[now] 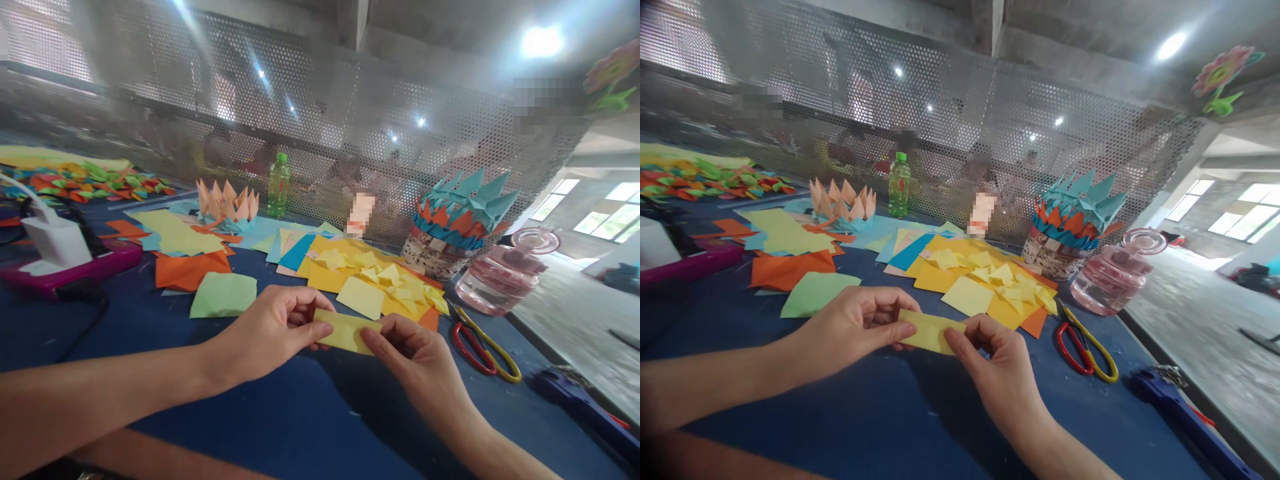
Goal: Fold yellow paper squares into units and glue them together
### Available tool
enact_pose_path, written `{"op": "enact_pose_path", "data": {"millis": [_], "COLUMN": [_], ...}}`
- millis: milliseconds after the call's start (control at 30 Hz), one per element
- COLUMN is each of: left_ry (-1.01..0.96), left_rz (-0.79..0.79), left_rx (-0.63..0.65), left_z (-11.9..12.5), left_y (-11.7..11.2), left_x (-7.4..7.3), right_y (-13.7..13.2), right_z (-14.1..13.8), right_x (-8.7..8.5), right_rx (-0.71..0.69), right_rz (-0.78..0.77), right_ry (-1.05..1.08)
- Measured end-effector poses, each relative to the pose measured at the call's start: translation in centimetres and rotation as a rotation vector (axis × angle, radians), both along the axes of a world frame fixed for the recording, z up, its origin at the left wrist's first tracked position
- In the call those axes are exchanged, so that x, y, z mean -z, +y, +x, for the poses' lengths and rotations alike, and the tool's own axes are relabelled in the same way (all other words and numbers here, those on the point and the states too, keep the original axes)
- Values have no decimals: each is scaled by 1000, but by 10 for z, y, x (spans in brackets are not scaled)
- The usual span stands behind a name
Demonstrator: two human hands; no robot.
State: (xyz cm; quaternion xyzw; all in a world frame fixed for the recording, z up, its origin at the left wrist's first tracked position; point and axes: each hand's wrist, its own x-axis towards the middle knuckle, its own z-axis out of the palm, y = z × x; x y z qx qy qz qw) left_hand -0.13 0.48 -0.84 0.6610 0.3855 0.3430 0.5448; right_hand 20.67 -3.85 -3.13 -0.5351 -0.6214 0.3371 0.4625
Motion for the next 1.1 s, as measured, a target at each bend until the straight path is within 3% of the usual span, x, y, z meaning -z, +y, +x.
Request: {"op": "enact_pose_path", "data": {"millis": [300, 467, 600, 800, 1100], "left_ry": [60, 137, 186, 215, 253], "left_rz": [-165, -177, -122, -56, 9], "left_rx": [200, 251, 246, 221, 232], "left_z": [0, 0, -1, -2, -1], "left_y": [1, -3, -5, -6, -8], "left_x": [3, 3, 2, 2, 2], "right_y": [-13, -16, -15, -11, -13], "right_z": [-6, -7, -7, -13, -13], "right_x": [-6, -6, -6, -7, -7], "right_rx": [-6, -26, -41, -178, -183], "right_rz": [235, 312, 242, -16, -85], "right_ry": [-210, -235, -215, -138, -141]}}
